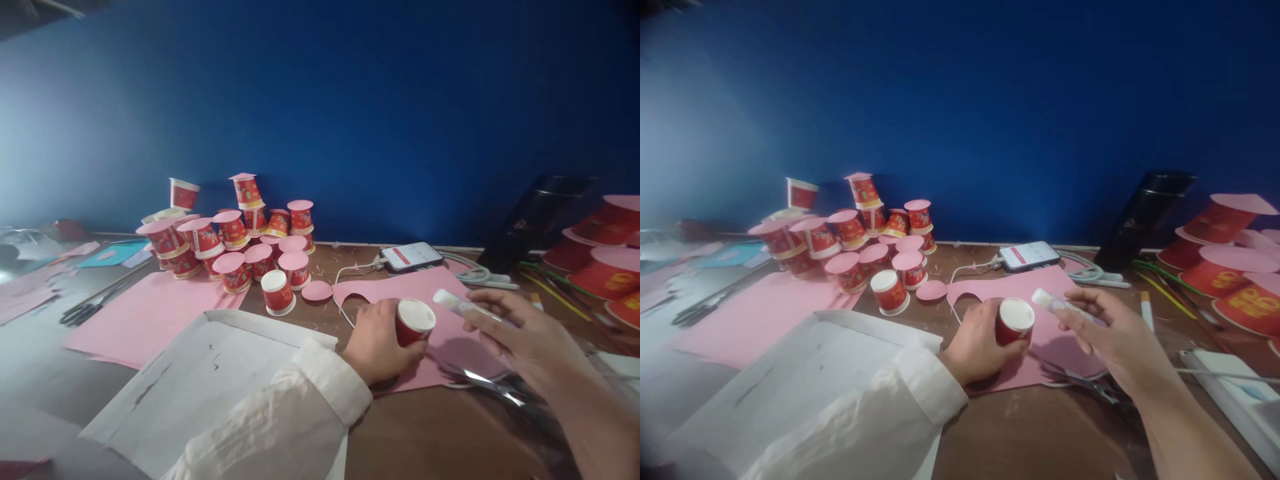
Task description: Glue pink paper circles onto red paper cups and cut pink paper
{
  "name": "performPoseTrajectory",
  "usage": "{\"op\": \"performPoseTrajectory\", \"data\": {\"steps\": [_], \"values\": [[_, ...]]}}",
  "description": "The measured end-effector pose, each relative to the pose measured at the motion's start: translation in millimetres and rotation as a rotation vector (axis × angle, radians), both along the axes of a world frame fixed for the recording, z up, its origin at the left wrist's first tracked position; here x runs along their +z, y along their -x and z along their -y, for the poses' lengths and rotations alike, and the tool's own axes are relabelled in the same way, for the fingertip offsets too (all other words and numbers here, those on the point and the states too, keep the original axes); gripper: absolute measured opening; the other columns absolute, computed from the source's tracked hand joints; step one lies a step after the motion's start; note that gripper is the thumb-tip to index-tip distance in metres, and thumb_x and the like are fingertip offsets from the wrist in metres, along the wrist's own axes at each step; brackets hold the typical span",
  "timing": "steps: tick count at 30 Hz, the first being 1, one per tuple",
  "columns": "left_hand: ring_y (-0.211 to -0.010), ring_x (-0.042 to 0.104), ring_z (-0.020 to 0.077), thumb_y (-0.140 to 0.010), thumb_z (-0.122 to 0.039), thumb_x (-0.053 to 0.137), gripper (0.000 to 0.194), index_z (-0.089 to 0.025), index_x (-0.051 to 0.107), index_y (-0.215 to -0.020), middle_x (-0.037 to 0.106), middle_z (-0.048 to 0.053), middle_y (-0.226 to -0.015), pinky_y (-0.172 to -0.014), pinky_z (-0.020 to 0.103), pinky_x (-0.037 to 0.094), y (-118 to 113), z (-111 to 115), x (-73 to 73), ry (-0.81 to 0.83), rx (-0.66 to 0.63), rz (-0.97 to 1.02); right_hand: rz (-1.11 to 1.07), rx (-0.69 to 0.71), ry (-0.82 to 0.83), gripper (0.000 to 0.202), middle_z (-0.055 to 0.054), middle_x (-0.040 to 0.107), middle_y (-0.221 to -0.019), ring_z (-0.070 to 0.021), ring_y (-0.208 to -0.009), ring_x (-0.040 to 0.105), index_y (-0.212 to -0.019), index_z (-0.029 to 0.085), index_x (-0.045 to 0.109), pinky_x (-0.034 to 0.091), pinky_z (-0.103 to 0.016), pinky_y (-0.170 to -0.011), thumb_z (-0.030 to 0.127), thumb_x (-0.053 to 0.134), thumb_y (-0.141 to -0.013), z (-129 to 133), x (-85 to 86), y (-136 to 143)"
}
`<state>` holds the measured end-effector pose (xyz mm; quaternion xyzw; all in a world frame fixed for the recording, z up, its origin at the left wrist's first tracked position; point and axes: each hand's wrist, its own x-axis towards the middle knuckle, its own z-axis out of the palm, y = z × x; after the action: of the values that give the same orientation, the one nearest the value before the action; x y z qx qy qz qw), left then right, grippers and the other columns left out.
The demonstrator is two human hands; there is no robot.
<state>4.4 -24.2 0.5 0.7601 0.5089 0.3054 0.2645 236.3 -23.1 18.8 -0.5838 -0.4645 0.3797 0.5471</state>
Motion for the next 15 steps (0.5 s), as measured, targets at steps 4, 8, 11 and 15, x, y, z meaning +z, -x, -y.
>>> {"op": "performPoseTrajectory", "data": {"steps": [4,8,11,15], "values": [[-0.117,0.071,0.0403,-0.085,-0.050,0.082,0.056,-0.018,0.065,-0.127,0.076,0.017,-0.128,-0.110,0.060,0.055,0,0,-0.9,-0.010,-0.006,0.014,-0.199,0.003,-0.044,0.058,-0.003,0.069,-0.065,-0.0102,-0.051,0.051,-0.082,0.022,0.077,0.039,-0.020,-0.043,0.050,0.109,-0.043,-5,0.6,-4],[-0.117,0.071,0.0405,-0.085,-0.050,0.083,0.056,-0.017,0.065,-0.127,0.076,0.018,-0.127,-0.109,0.060,0.056,0,0,-1.3,-0.006,-0.008,0.020,-0.312,0.005,-0.111,0.055,-0.002,0.067,-0.071,-0.0095,-0.055,0.052,-0.088,0.021,0.082,0.040,-0.020,-0.043,0.039,0.110,-0.045,-6,4.1,-4],[-0.117,0.071,0.0402,-0.085,-0.050,0.083,0.057,-0.018,0.065,-0.128,0.076,0.017,-0.127,-0.108,0.059,0.056,1,-1,-1.1,-0.002,-0.008,0.029,-0.336,0.010,-0.113,0.053,0.001,0.063,-0.067,-0.0081,-0.052,0.050,-0.084,0.021,0.081,0.040,-0.020,-0.041,0.036,0.111,-0.043,-7,6.4,-1],[-0.115,0.071,0.0396,-0.085,-0.049,0.082,0.054,-0.018,0.065,-0.126,0.076,0.016,-0.126,-0.106,0.060,0.057,1,-1,-2.1,-0.005,-0.015,0.021,-0.365,-0.024,-0.095,0.055,0.002,0.062,-0.064,-0.0073,-0.051,0.050,-0.075,0.020,0.078,0.043,-0.019,-0.043,0.038,0.112,-0.035,-7,5.5,7]]}}
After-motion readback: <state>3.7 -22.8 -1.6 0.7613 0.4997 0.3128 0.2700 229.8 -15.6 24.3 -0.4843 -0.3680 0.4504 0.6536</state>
